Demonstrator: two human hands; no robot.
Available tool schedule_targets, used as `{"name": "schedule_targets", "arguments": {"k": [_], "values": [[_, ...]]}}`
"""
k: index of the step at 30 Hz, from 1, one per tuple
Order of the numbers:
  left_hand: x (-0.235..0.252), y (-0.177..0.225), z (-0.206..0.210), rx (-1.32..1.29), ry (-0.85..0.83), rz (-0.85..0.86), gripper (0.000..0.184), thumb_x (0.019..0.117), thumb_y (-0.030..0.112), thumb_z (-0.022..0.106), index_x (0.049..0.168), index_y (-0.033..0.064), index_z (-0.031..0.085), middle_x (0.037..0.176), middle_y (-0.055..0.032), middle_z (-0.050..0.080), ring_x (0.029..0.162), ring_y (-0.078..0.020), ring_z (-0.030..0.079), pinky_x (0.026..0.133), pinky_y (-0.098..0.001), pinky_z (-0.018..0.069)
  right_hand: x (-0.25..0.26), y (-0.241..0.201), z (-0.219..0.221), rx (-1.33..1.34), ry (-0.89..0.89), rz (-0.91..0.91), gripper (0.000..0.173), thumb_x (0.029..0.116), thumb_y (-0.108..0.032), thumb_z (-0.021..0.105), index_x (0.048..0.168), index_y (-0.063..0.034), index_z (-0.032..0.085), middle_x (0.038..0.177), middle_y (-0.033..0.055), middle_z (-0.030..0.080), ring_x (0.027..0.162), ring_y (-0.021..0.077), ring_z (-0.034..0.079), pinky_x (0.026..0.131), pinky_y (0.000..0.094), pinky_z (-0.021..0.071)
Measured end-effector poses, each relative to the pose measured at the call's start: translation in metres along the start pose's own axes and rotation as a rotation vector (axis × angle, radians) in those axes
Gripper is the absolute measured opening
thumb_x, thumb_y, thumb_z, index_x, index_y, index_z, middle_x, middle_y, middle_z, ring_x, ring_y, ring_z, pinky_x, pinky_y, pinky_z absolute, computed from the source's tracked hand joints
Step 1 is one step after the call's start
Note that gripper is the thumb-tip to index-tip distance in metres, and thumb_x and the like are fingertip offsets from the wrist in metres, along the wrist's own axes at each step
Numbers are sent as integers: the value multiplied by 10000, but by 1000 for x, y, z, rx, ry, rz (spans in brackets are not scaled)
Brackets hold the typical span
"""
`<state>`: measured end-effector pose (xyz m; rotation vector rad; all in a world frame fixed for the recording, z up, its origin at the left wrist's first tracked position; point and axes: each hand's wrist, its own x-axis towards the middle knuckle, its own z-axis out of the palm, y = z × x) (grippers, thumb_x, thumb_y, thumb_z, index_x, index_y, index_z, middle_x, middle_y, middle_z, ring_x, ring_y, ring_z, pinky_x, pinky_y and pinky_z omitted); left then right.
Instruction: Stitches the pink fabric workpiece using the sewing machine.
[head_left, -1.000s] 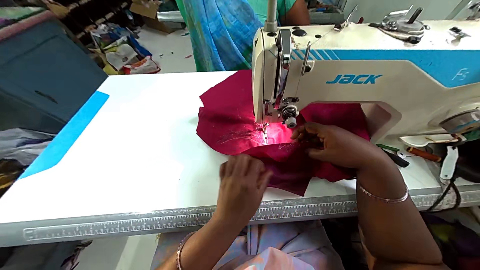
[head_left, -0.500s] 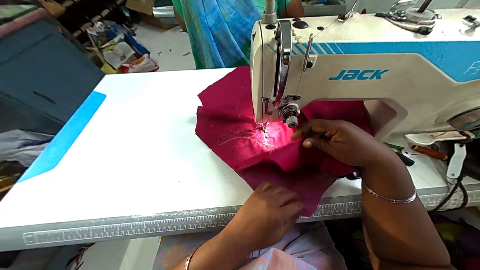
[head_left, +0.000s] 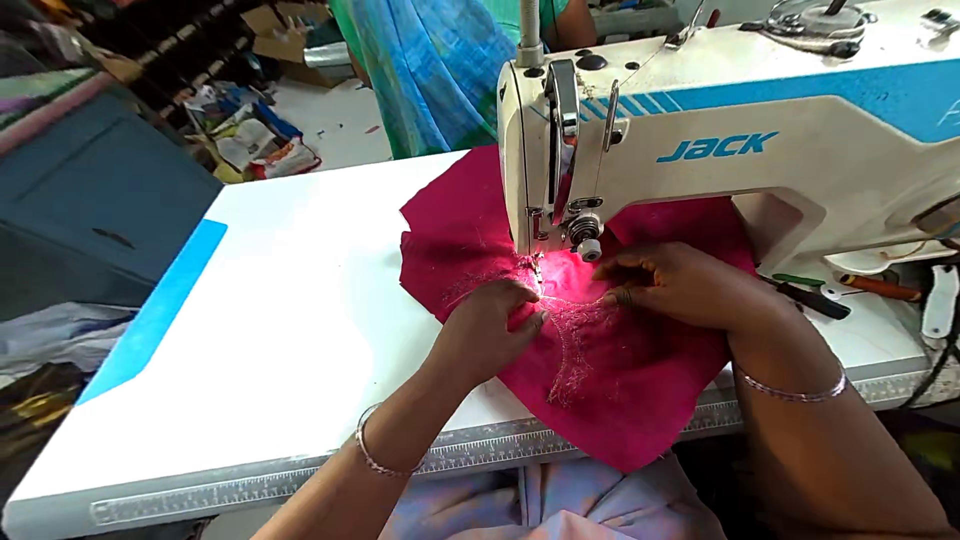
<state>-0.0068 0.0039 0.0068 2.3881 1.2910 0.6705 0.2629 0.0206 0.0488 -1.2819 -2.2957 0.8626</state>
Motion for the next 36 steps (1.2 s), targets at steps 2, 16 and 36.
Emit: {"name": "schedule_targets", "arguments": {"k": [2,16,36], "values": [[1,-14,9,132,-50,115,356,1011,303,590,1194,32,732,1268,-131,700,1270,-310,620,1083,-550,452,1,2,3,-104,97,17,200,965,-137,710,1139,-37,710,1136,139,678,1035,238,655,908,432,536],[-10,-32,13,185,-133,150,513,1024,465,416,1454,248,592,1509,7,553,1451,-279,438,1114,-712,219,-6,-10,9,-384,173,477,444,964,-251,735,1345,-66,601,1472,259,466,1410,524,344,997,730,356],[-8,-22,11,200,-193,65,541,1010,453,472,1495,227,551,1573,15,486,1481,-271,396,1144,-681,216,-5,-8,1,-274,248,441,199,1007,65,526,1102,50,700,1198,276,634,1117,443,615,928,621,474]]}}
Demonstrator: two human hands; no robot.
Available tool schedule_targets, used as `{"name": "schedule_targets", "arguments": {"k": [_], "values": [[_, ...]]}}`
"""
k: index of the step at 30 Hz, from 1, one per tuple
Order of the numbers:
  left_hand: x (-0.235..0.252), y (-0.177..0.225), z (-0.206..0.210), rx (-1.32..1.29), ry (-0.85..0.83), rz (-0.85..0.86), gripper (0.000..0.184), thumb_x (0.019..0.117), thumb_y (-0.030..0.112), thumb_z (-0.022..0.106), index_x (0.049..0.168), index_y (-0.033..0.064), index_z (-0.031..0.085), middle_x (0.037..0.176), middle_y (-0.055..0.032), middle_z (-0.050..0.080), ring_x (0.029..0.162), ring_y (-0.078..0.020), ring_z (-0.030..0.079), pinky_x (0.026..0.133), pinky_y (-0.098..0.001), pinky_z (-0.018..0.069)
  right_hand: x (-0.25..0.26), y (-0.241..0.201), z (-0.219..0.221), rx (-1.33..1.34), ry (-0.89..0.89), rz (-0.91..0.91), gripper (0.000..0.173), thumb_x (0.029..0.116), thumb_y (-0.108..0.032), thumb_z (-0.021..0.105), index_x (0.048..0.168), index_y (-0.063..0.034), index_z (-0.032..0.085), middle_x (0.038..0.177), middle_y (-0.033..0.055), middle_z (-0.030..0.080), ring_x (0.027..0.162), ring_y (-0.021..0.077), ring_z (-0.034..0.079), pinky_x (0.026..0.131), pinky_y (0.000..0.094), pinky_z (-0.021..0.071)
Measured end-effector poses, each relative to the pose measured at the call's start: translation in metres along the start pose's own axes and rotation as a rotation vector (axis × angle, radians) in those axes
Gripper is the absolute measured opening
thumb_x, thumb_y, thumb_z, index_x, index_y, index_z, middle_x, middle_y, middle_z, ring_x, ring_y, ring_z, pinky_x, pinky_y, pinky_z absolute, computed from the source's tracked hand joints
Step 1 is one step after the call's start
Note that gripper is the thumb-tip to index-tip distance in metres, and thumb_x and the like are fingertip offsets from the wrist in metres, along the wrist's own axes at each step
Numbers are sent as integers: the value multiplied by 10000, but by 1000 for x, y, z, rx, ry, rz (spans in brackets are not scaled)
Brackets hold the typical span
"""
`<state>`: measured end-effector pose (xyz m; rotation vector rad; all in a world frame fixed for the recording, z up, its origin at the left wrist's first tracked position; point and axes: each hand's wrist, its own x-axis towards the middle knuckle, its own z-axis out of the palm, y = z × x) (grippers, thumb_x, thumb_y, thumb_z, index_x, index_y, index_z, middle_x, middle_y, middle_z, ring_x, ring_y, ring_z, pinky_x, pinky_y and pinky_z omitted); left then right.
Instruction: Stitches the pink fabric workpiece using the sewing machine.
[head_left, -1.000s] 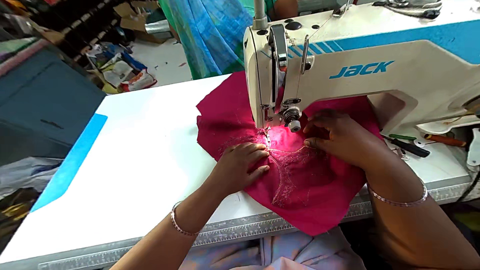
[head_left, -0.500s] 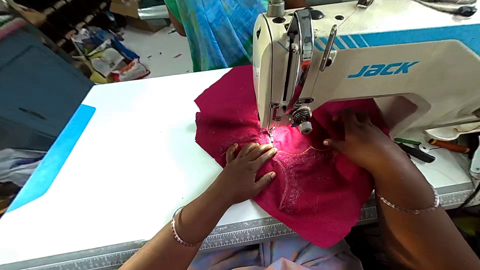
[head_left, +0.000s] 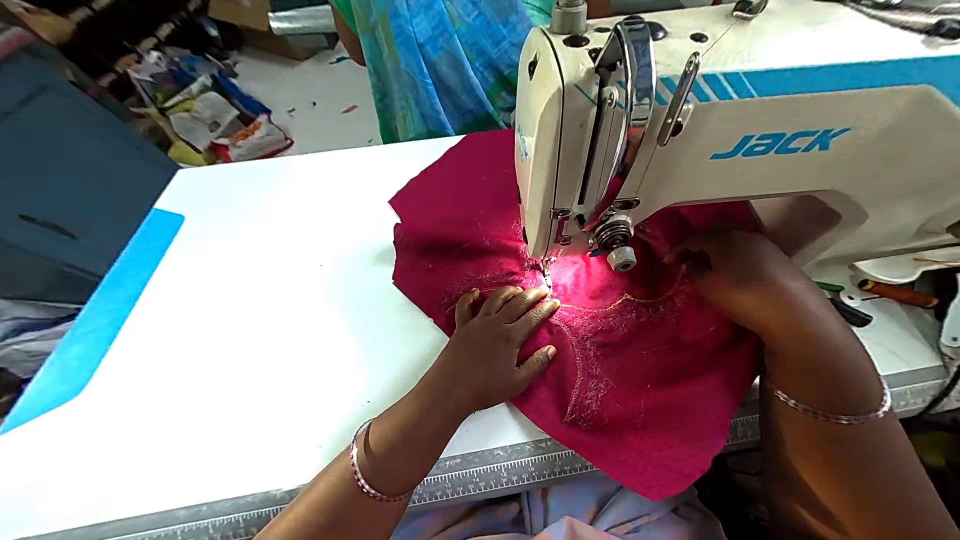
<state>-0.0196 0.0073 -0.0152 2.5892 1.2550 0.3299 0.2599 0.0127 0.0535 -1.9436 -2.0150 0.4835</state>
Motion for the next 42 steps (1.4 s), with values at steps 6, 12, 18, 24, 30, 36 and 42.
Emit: {"name": "schedule_targets", "arguments": {"k": [6,12,18,24,30,36,42], "values": [[0,-3,3,76,1,60,547,1030,420,425,1525,203,516,1576,30,490,1479,-305,402,1119,-696,255,-1,5,-1,54,21,-17,208,1000,54,537,1102,23,715,1182,252,647,1070,406,636,897,605,493],[-1,-5,5,79,28,60,536,1034,431,414,1505,209,541,1574,-8,486,1466,-301,421,1139,-686,249,-2,4,-2,78,19,15,200,1009,38,542,1112,21,713,1182,239,646,1062,389,636,894,590,494],[2,-4,4,113,22,95,543,1039,395,401,1525,181,514,1584,9,482,1461,-319,426,1095,-706,264,-3,3,-1,90,26,13,199,1008,39,545,1118,21,709,1164,244,648,1051,389,637,884,591,496],[2,-5,4,107,37,99,535,1019,430,453,1493,203,555,1536,-28,527,1424,-328,468,1097,-712,287,-3,5,-1,98,28,0,199,1004,48,541,1105,23,711,1177,236,645,1065,382,633,894,582,495],[2,-9,2,46,36,84,481,1013,429,477,1454,283,602,1530,-29,535,1435,-323,462,1119,-721,270,-2,2,-2,107,40,-6,196,1009,31,552,1112,18,717,1171,238,652,1039,381,642,876,584,500],[2,-12,0,24,30,86,472,1008,440,473,1428,292,628,1523,-22,541,1432,-304,467,1143,-693,260,-3,3,-2,116,87,-66,185,1010,9,573,1117,7,724,1176,226,654,1041,358,647,879,554,512],[0,-13,1,15,37,80,520,1004,441,469,1476,251,579,1528,-9,537,1448,-282,453,1162,-688,236,-5,1,-4,132,112,-71,195,1017,-20,576,1147,-10,721,1169,210,663,1043,340,649,878,552,508]]}}
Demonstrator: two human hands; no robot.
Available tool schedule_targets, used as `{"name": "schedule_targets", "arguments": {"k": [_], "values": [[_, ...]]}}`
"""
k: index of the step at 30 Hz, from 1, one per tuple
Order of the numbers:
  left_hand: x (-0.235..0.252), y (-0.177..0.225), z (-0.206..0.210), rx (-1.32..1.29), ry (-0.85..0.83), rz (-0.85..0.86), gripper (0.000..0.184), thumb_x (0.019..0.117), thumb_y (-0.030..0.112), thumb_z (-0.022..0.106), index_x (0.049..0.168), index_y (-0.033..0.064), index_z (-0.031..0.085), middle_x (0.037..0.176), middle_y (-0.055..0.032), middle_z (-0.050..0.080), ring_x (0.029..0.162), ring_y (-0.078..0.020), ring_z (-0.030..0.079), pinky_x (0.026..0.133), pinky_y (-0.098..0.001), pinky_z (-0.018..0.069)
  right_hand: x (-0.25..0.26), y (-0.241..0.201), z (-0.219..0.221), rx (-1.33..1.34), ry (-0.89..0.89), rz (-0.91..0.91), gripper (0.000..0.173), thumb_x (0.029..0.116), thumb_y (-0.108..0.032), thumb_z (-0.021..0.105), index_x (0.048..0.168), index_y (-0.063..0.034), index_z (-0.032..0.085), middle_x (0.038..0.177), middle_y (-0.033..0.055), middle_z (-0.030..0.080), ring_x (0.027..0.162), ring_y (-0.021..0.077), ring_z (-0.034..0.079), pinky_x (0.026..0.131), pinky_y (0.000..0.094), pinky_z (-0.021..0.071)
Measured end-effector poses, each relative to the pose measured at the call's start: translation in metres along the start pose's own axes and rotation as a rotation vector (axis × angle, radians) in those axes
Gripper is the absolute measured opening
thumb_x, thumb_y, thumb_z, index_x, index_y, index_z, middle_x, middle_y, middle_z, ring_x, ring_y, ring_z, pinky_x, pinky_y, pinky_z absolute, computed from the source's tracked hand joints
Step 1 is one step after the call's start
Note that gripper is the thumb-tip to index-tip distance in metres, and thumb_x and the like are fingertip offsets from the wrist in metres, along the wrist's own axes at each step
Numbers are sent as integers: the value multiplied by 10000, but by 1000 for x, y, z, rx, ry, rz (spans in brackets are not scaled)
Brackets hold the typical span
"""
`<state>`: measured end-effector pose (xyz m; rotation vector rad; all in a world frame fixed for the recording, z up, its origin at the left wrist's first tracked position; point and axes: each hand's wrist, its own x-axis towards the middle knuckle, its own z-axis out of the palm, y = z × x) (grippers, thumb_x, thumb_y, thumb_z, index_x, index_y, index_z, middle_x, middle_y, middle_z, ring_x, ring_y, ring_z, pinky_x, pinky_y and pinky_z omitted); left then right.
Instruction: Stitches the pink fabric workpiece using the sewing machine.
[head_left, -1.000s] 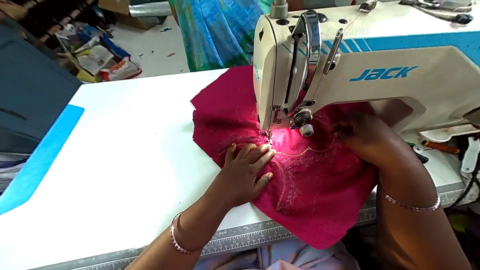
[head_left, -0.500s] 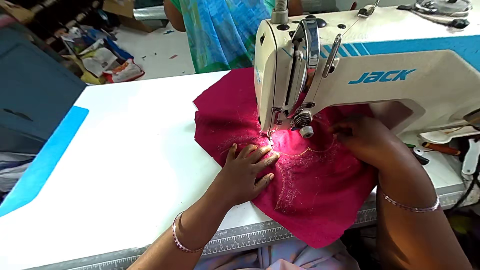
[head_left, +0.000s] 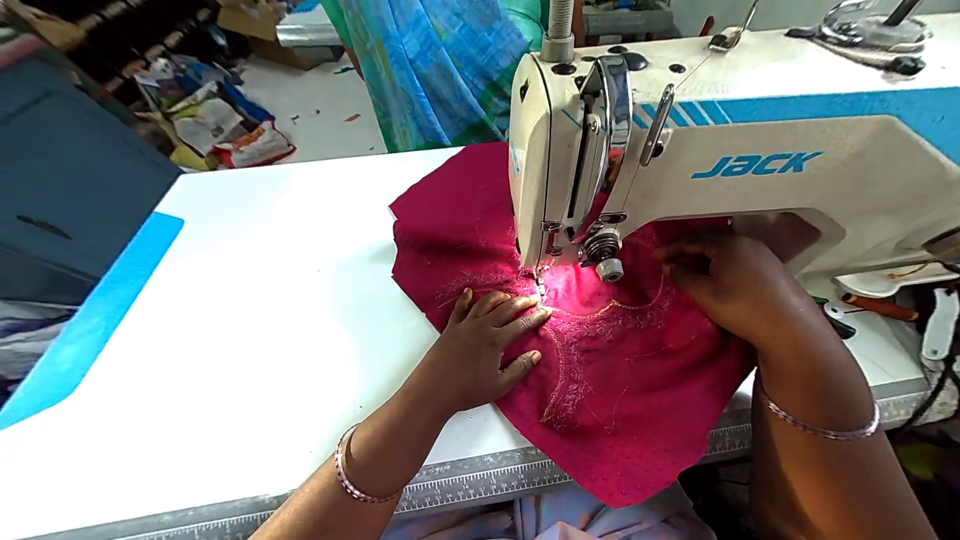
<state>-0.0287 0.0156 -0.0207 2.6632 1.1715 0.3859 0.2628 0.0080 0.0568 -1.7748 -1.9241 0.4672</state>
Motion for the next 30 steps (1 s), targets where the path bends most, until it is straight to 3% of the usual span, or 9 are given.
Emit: {"name": "schedule_targets", "arguments": {"k": [5,15,30], "values": [[1,0,-1,-4,-12,-1,483,1014,452,457,1448,305,608,1536,-10,529,1454,-289,444,1167,-685,228,-1,-3,-1,24,33,17,187,1009,-28,593,1141,-37,726,1168,189,670,1017,307,655,856,530,511],[2,-3,-2,-46,-2,0,475,1025,447,441,1451,314,603,1534,-4,532,1460,-296,434,1168,-685,227,3,-1,0,43,49,8,192,1008,-37,604,1159,-28,721,1165,206,681,1037,338,656,871,563,506],[3,-4,-4,-59,-16,-20,467,1032,435,444,1458,317,595,1534,1,531,1472,-288,414,1194,-664,182,6,3,3,35,66,16,186,1006,-24,603,1152,-26,718,1094,186,695,964,306,657,827,536,508]]}}
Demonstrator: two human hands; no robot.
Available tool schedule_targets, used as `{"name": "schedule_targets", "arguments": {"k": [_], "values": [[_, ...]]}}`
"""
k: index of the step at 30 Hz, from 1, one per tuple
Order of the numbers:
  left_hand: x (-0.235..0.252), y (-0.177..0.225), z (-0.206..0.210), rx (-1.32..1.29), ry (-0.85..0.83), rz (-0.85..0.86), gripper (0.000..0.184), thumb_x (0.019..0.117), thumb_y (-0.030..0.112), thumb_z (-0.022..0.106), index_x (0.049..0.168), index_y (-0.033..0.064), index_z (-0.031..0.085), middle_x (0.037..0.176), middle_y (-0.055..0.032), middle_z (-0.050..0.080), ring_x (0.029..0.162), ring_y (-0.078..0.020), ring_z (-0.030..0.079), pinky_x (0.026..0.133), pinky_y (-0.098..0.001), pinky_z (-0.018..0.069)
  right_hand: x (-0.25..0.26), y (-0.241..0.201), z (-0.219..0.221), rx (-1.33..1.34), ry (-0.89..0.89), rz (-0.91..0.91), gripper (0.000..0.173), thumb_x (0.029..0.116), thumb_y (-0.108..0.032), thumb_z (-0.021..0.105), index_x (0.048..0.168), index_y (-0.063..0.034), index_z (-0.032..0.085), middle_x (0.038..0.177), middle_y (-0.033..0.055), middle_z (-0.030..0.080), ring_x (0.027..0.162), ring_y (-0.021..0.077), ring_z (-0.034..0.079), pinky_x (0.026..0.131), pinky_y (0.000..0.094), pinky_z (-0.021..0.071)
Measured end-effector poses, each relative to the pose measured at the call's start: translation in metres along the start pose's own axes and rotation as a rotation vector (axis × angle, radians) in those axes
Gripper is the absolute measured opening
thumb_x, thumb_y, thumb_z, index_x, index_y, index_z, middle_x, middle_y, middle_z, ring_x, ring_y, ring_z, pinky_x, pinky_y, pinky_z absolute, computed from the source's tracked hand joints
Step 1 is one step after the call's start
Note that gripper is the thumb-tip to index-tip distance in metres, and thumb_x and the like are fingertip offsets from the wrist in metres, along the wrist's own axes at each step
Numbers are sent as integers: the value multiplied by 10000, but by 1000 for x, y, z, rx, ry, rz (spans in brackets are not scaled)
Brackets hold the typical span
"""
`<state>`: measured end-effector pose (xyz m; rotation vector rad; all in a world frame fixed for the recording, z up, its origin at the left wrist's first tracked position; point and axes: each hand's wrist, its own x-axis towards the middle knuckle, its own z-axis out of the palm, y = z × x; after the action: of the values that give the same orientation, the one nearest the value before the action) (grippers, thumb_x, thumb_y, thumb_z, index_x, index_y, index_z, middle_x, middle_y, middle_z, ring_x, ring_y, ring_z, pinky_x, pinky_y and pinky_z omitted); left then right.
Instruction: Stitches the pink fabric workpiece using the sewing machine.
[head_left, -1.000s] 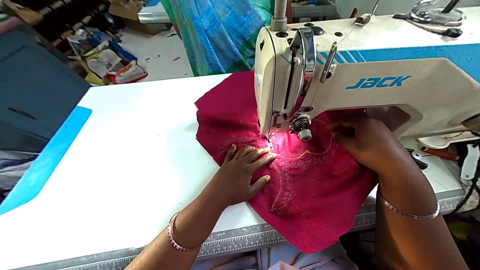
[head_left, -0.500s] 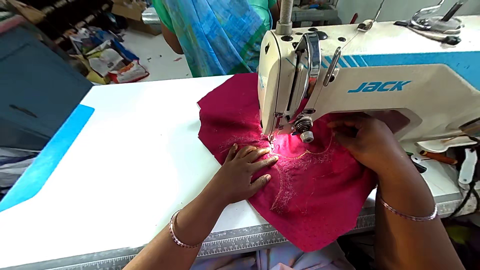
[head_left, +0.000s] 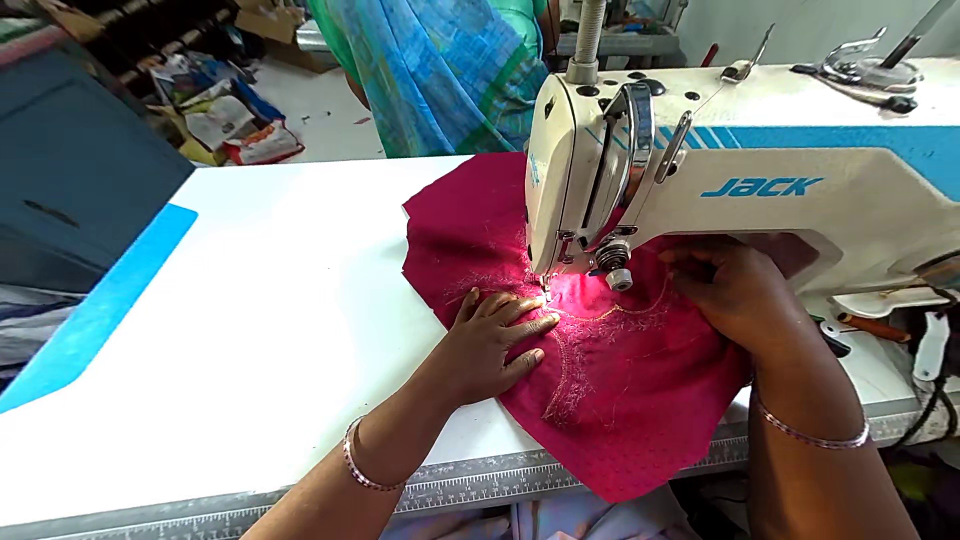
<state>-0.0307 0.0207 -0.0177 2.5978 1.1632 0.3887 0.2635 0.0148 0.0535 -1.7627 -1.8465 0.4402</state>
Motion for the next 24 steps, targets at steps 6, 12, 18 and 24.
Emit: {"name": "schedule_targets", "arguments": {"k": [6,12,18,24], "values": [[1,-1,-1,15,-6,7,468,1034,436,439,1460,318,593,1533,-4,532,1469,-293,418,1193,-657,184,1,0,0,-7,3,3,179,1006,-26,608,1142,-23,723,1102,187,698,989,315,659,844,549,508],[2,0,0,6,-11,-7,473,1044,435,430,1476,312,576,1553,-2,509,1479,-297,399,1195,-660,163,2,1,2,-13,7,-3,185,1007,-26,604,1152,-17,718,1091,196,702,986,336,663,844,569,506],[4,1,1,-10,-12,-24,470,1040,424,451,1479,309,575,1553,-11,511,1482,-306,392,1191,-670,156,3,0,4,-72,14,-3,202,1005,-7,590,1164,9,713,1173,239,680,1084,403,650,912,614,491],[10,17,-1,0,-65,-146,563,1028,429,514,1560,252,469,1573,-2,481,1508,-299,340,1188,-691,104,4,1,8,-88,20,-8,238,998,5,589,1209,12,698,1209,251,667,1127,416,638,940,612,486]]}}
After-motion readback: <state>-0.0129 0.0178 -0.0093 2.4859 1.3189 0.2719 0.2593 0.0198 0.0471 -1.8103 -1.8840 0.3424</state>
